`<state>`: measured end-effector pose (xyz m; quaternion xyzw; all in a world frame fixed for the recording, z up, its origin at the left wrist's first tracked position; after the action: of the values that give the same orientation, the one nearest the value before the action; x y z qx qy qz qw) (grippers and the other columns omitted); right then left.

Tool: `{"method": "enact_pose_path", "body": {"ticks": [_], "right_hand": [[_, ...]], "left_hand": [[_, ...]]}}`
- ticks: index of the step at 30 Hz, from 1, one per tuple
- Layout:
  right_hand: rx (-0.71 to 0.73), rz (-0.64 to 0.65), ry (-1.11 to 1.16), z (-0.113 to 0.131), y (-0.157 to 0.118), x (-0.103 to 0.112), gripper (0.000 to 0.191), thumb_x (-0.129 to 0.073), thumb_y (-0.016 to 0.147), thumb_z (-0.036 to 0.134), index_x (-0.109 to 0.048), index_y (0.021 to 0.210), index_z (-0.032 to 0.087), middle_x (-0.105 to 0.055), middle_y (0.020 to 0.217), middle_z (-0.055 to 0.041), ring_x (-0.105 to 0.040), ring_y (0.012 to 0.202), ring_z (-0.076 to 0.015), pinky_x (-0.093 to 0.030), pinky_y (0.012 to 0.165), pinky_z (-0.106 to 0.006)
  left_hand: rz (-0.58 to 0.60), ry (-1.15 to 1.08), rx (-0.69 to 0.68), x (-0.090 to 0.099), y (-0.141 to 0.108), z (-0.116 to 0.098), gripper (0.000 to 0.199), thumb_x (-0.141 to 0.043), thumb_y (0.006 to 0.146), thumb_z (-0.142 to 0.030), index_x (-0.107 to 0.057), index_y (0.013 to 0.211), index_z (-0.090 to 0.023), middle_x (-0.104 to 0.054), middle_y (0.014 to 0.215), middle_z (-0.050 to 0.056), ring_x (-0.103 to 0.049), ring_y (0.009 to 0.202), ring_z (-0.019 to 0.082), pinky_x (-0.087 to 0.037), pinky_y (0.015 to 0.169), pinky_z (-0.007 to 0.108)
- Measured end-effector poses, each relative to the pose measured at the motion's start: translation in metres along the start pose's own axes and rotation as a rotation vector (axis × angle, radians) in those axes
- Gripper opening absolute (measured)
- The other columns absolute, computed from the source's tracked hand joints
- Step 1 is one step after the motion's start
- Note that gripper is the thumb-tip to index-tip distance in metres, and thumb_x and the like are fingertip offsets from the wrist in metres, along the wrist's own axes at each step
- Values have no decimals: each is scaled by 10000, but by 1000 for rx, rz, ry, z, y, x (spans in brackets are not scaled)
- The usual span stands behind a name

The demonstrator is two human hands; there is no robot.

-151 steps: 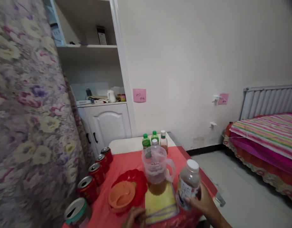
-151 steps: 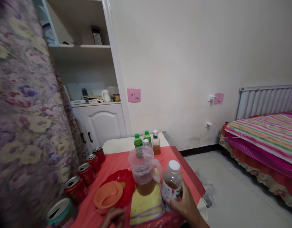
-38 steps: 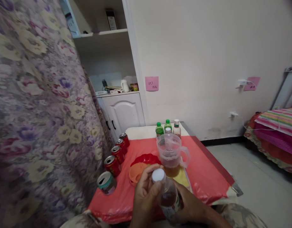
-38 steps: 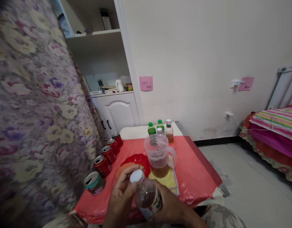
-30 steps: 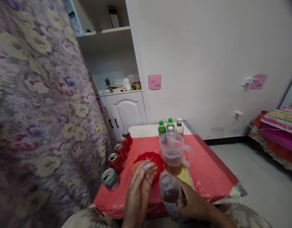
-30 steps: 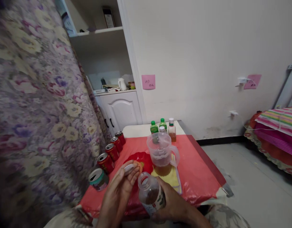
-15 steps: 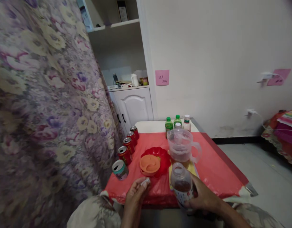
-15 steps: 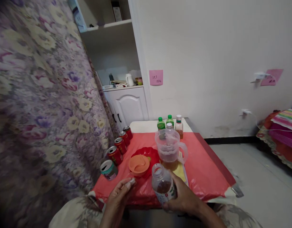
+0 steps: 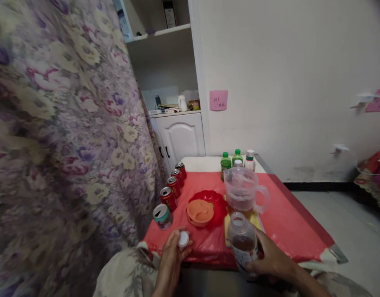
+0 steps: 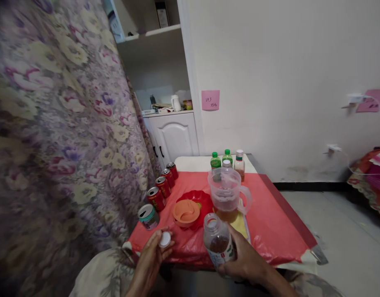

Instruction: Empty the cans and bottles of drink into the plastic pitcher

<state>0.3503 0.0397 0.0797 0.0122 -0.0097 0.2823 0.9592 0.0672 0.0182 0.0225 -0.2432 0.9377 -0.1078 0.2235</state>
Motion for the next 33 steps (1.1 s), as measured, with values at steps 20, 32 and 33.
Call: {"method": "enact_pose_path", "body": {"ticks": [20,32,33], "right_hand": [[-76,-113,-56,-14,-13,19,1022,-756,562,306,-338,1490,214,-682,1151,-117,-635,696,-201,-445,386,-216],[183,-456,-74,-2,-31,102,732,-841,480,596,-653,1063,195,-761,983,-138,-702,921,-382,-572,838,-509],[184,-511,-69,1,-35,112,726,-834,482,619,-650,1044,198,-764,973,-137,-700,936,-388,-568,839,-512]], "left_hand": [[35,747,-388,5,39,-31,345,-722,608,-422,-673,876,-209,-734,801,20,-682,796,251,-528,763,356],[44,1073,-598,2,60,-28,346,-610,737,-505,-658,935,-225,-773,942,62,-711,871,254,-543,780,339],[42,1085,-587,4,65,-26,371,-601,739,-505,-662,966,-217,-775,981,74,-714,898,260,-545,797,344]]}}
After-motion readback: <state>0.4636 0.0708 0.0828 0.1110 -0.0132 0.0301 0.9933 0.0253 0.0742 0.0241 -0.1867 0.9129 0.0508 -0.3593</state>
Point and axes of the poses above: each hand's wrist, its own y-axis towards the middle knuckle, its own x-axis out of the back of the hand, z = x × y, the point moved 8 cm from there along y, towards the middle knuckle
